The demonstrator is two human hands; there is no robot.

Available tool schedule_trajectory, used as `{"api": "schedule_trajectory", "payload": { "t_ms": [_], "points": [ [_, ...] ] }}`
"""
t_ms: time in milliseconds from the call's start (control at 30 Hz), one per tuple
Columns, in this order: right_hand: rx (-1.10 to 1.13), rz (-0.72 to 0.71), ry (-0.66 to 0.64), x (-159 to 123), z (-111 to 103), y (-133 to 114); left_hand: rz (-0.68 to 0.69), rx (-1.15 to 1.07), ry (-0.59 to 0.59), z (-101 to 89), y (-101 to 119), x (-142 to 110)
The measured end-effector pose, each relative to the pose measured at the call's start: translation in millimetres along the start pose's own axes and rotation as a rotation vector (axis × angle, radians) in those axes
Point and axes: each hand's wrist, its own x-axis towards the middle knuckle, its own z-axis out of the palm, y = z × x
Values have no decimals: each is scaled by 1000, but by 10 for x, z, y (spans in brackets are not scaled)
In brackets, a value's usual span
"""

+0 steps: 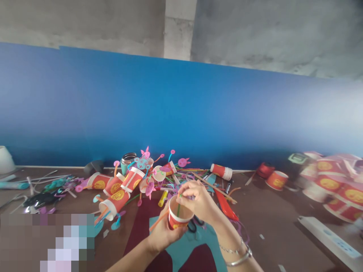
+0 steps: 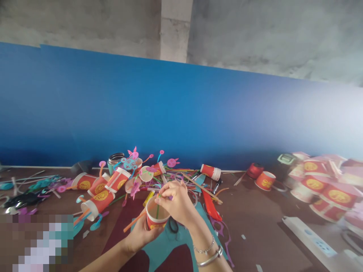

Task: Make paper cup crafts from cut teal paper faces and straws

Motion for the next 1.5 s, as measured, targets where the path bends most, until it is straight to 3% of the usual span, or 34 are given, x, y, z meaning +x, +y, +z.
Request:
{"api": "schedule_trajectory", "payload": {
  "t_ms": [100, 233, 333, 600, 733, 1100, 1367, 1433, 1500],
  "points": [
    [129, 7, -31, 21, -36, 55, 18, 17, -76, -3, 25, 6],
    [269, 36, -162, 30, -61, 108, 60, 27, -88, -11, 36, 16],
    [293, 19, -169, 21, -58, 97, 46, 10, -111, -8, 30, 18],
    [362, -110, -210, 15, -1, 105, -51, -106, -19, -4, -8, -3],
    [311, -70, -266, 26, -46, 163, -58, -99, -1, -24, -19, 4],
    [208, -51, -195, 17, -99, 91, -27, -128, -52, -51, -79, 24],
    [189, -16, -209, -8, -78, 148, 17, -138, 23, -41, -72, 29],
    [190, -30, -199, -1, -64, 173, 71, -96, 115, -36, -31, 32],
    [171, -30, -190, 6, -52, 194, 113, -24, 279, -33, 22, 40]
  ]
}}
